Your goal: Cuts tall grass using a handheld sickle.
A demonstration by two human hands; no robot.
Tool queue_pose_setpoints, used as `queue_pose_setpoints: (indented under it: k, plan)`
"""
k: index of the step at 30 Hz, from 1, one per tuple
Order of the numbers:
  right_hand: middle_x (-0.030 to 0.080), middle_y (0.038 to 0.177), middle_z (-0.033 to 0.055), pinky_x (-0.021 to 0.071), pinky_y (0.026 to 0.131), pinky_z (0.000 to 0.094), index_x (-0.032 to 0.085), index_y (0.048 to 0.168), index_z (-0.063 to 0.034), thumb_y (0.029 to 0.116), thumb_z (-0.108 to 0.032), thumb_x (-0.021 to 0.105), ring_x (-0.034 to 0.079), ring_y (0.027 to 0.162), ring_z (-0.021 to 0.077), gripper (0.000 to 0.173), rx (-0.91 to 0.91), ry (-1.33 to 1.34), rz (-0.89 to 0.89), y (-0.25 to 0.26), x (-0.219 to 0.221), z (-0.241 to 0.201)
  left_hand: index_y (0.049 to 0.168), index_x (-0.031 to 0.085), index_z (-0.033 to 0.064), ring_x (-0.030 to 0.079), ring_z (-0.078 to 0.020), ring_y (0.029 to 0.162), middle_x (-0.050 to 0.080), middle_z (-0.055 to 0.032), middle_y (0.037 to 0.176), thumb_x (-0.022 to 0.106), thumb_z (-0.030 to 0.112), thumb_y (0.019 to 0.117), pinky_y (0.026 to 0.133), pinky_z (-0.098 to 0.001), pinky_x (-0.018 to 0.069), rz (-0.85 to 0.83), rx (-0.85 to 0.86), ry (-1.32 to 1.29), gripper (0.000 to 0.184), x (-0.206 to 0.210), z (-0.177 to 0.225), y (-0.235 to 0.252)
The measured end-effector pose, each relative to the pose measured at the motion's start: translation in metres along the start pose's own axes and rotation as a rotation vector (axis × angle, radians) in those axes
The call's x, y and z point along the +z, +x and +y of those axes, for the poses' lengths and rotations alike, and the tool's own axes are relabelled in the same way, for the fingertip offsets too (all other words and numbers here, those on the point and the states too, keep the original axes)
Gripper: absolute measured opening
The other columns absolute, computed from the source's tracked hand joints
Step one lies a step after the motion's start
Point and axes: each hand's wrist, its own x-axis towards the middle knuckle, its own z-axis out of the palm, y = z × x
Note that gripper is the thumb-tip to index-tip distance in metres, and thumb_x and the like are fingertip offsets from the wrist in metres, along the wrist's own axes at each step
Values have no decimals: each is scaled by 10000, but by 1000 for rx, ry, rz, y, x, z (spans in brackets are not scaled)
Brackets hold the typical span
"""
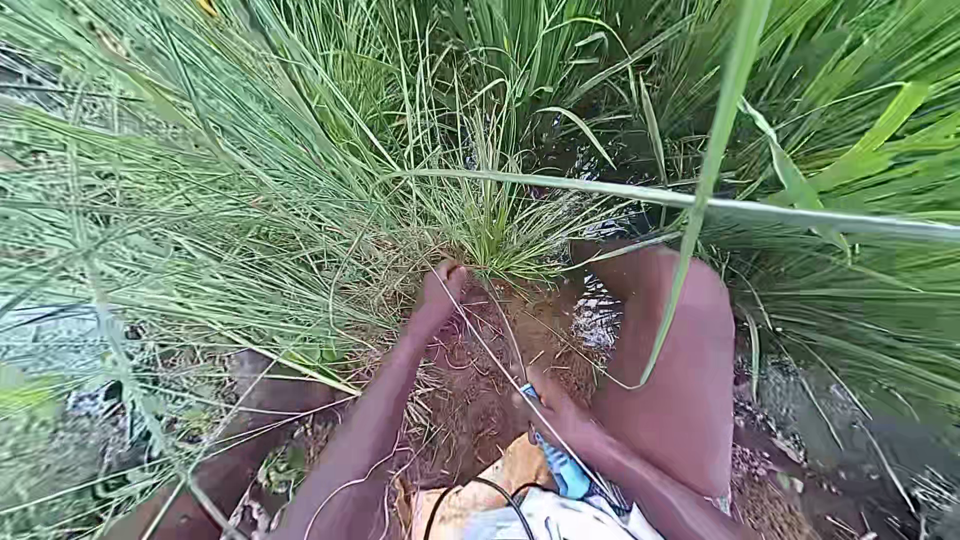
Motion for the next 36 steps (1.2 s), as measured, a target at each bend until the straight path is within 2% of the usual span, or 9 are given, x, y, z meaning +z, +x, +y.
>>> queue_pose_setpoints:
  k: [5, 11, 15, 18, 23, 25, 28, 31, 36]
  plan:
    - [596, 803, 30, 564, 583, 306, 393, 1478, -76, 1083, -221, 421, 608, 600, 132, 421, 35, 411, 9, -21, 0, 11, 1393, 540, -12, 640, -435, 1127, 645, -280, 1238, 549, 285, 1066, 981, -638, 484, -58, 27, 153, 442, 16, -1, 11]
    - [577, 739, 37, 562, 494, 283, 404, 1400, -62, 1093, -129, 364, 602, 532, 134, 317, 18, 948, 320, -26, -4, 6, 1507, 434, 19, 619, -465, 1185, 598, -289, 1341, 615, 306, 1030, 997, -675, 469, -72, 19, 218, 585, 40, 14, 21]
    - [584, 789, 50, 576, 537, 316, 341, 1472, -89, 1117, -148, 345, 626, 593, 160, 359, 47, 1023, 437, -8, -13, -8, 1439, 519, -7, 600, -458, 1226, 597, -281, 1353, 573, 270, 1053, 1036, -647, 459, -11, 107, 247, 479, 35, 32, 12]
    - [563, 786, 56, 564, 509, 317, 346, 1460, -126, 1125, -181, 353, 612, 577, 166, 340, 134, 1140, 457, 10, -15, -26, 1342, 568, -33, 650, -449, 1061, 642, -290, 1191, 583, 234, 1050, 926, -648, 505, 108, 159, 190, 396, 28, 38, 12]
    - [537, 767, 55, 547, 468, 311, 374, 1355, -104, 1124, -193, 369, 582, 535, 159, 248, 160, 1235, 477, 47, 6, -38, 1262, 599, -72, 649, -454, 1053, 657, -296, 1131, 606, 256, 1041, 940, -642, 491, 156, 36, 158, 395, 33, 22, 8]
    - [530, 788, 57, 531, 475, 294, 362, 1406, -88, 1123, -189, 375, 566, 537, 149, 301, 160, 1238, 480, 57, 13, -38, 1339, 549, -71, 629, -436, 1136, 632, -293, 1223, 630, 241, 1021, 998, -612, 483, 118, -8, 136, 453, 39, 13, 9]
    - [525, 746, 43, 510, 434, 264, 404, 1346, -81, 1119, -199, 396, 539, 495, 118, 255, 130, 1198, 477, 64, 16, -39, 1441, 470, -49, 616, -428, 1172, 593, -291, 1311, 717, 242, 966, 1003, -613, 484, 121, 27, 112, 609, 46, 10, 14]
    - [503, 728, 32, 503, 413, 280, 381, 1431, -115, 1114, -196, 411, 530, 487, 127, 328, 58, 1216, 426, 69, 16, -38, 1531, 339, -43, 531, -467, 1291, 498, -319, 1429, 780, 267, 920, 1067, -635, 432, 119, 60, 123, 816, 47, 24, 22]
    - [496, 721, 23, 506, 421, 286, 351, 1487, -124, 1115, -190, 409, 524, 484, 124, 382, 61, 1147, 406, 75, 16, -36, 1576, 274, -17, 447, -510, 1376, 432, -325, 1507, 829, 348, 869, 1105, -662, 389, 99, 187, 256, 970, 57, 40, 39]
